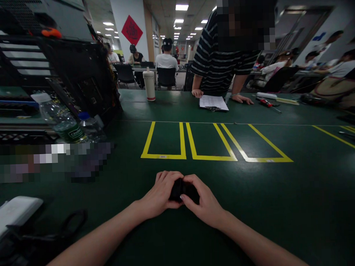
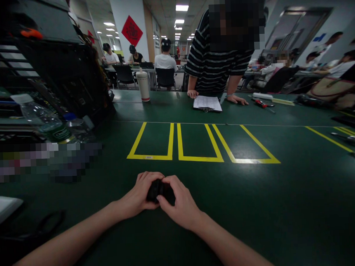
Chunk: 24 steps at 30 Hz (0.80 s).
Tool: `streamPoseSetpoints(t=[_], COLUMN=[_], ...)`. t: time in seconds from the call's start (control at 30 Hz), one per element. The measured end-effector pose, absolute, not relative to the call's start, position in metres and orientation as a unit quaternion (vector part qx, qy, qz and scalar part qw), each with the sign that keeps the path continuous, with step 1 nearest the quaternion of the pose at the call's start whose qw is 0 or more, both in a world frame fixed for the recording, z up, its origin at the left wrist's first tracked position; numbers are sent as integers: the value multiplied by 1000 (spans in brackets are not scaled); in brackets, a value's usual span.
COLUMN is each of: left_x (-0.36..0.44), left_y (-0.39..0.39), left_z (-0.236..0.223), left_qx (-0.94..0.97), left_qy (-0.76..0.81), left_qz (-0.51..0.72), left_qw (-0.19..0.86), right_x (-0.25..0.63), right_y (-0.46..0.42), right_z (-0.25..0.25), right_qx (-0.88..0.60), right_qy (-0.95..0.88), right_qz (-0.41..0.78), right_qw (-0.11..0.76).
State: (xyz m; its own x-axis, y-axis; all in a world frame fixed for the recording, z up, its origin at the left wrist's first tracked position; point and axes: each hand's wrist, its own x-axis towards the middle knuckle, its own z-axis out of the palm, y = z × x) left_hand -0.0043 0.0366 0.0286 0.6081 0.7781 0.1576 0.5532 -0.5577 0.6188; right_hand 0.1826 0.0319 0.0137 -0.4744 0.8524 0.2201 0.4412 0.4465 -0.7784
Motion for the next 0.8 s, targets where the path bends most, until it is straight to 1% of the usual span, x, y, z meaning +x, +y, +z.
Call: streamPoseSetpoints(t=[0.2, 0.3, 0.4, 0.57, 0.8], left_x=[-4, -4, -4, -5, -4], left_y=[37, 38, 37, 36, 35], left_z=[24, 20, 21, 29, 28], left_qx=[862, 862, 862, 861, 863], left_qy=[384, 387, 386, 384, 385], left_qz=[217, 225, 224, 212, 211], left_qw=[250, 238, 241, 259, 249], right_x=[185, 185, 184, 183, 185], right_y=[32, 32, 32, 32, 32], right_z=[12, 11, 12, 14, 14], right_qx=[-361, -362, -389, -417, -368], right_qy=[-804, -806, -794, -795, -811], right_qz=[315, 299, 310, 333, 309], right_qw=[351, 361, 349, 289, 333])
